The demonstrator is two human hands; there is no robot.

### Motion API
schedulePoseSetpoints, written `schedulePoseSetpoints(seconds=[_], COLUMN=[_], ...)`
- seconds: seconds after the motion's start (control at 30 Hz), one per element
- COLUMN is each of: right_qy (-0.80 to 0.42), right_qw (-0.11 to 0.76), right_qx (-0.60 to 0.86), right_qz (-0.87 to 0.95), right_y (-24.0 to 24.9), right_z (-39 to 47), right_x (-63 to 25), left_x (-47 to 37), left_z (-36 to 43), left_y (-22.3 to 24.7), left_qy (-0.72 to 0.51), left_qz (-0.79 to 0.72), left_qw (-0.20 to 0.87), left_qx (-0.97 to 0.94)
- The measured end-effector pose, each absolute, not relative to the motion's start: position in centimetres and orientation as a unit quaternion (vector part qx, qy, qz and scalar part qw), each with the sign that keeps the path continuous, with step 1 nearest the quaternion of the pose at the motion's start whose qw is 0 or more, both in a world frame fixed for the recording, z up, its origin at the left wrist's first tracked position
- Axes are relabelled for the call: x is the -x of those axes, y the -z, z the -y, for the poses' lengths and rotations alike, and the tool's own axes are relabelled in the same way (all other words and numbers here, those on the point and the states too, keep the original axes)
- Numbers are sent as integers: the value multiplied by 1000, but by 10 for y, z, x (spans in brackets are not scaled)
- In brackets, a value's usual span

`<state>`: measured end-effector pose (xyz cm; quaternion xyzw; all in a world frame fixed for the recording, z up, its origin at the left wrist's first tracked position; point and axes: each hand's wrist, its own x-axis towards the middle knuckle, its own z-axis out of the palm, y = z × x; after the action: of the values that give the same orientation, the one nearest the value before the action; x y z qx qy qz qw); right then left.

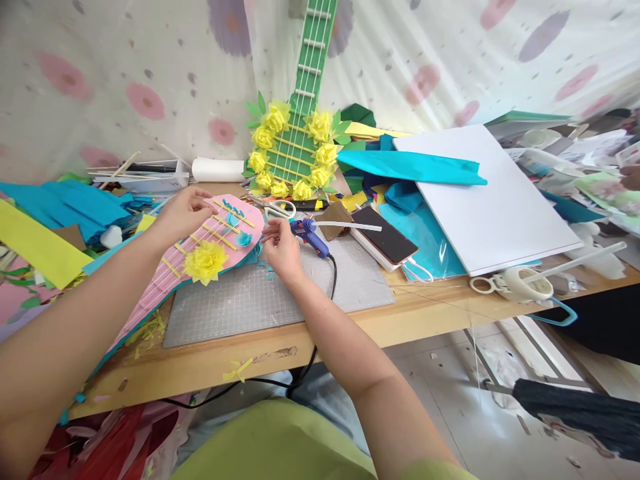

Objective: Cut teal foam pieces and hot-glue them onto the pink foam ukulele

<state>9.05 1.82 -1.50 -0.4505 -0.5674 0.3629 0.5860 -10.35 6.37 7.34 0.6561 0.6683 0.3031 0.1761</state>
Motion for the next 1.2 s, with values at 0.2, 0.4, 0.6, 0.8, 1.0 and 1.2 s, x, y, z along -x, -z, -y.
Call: schedulePoseSetpoints(seconds=[0.2, 0.4, 0.6, 0.8, 1.0, 1.2], right_qy=[-359, -359, -344, -224, -231, -248], right_qw=[496, 319, 130, 208, 277, 308], right_qx=[523, 553, 630, 683, 639, 672], right_qz=[593, 681, 684, 663, 679, 626], right_y=[4, -22, -36, -26, -1, 12], right_z=[-20, -6, 5, -11, -27, -29], right_x=[-117, -156, -207, -215, -187, -177], left_x=[122, 111, 93, 73, 78, 89], left_z=[-57, -55, -55, -56, -54, -46], left_y=[-66, -61, -67, -65, -65, -69], left_qy=[-229, -157, -119, -18, -103, -316], left_qz=[-668, -571, -634, -678, -688, -673], left_qw=[166, 129, 93, 47, 78, 205], left_qx=[-688, -796, -758, -733, -714, -637])
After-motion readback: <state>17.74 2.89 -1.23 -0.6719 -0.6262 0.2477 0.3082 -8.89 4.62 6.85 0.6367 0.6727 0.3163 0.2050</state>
